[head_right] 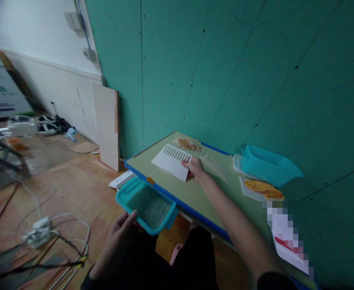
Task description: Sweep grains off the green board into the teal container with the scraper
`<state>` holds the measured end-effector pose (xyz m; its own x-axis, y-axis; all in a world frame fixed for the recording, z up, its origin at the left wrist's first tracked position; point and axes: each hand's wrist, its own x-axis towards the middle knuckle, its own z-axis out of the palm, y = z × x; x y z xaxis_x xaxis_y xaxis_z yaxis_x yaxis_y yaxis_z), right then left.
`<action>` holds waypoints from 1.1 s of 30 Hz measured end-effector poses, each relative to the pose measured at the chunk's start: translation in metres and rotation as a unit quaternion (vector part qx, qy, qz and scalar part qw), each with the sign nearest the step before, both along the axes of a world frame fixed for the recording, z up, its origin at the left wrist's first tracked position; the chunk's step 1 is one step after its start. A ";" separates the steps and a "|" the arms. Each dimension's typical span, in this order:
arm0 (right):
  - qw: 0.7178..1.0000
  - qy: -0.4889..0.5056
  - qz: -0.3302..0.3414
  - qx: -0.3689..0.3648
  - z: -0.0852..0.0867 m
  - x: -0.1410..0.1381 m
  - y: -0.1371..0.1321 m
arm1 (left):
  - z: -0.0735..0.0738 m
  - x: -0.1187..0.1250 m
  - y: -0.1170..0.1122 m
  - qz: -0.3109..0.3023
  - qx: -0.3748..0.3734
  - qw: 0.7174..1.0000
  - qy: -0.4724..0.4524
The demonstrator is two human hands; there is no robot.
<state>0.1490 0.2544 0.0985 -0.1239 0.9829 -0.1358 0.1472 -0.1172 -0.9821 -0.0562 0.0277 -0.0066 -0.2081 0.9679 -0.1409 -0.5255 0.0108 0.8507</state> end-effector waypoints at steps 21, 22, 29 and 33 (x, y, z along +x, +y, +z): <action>0.999 0.034 0.014 -0.032 0.005 -0.021 -0.064 | 0.000 -0.002 0.000 0.009 0.008 1.000 0.021; 0.999 0.037 0.016 -0.029 0.006 -0.022 -0.065 | 0.000 -0.002 0.000 0.009 0.008 1.000 0.021; 0.998 0.062 0.015 0.007 0.010 -0.013 -0.068 | -0.001 -0.001 0.001 0.016 0.011 0.999 0.031; 0.998 0.048 -0.012 0.032 0.007 -0.008 -0.064 | -0.001 0.000 0.001 0.017 0.006 1.000 0.022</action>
<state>0.1413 0.1902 0.1054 -0.1099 0.9920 -0.0622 0.0496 -0.0571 -0.9971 -0.0560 0.0286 -0.0072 -0.2476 0.9616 -0.1185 -0.4868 -0.0177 0.8733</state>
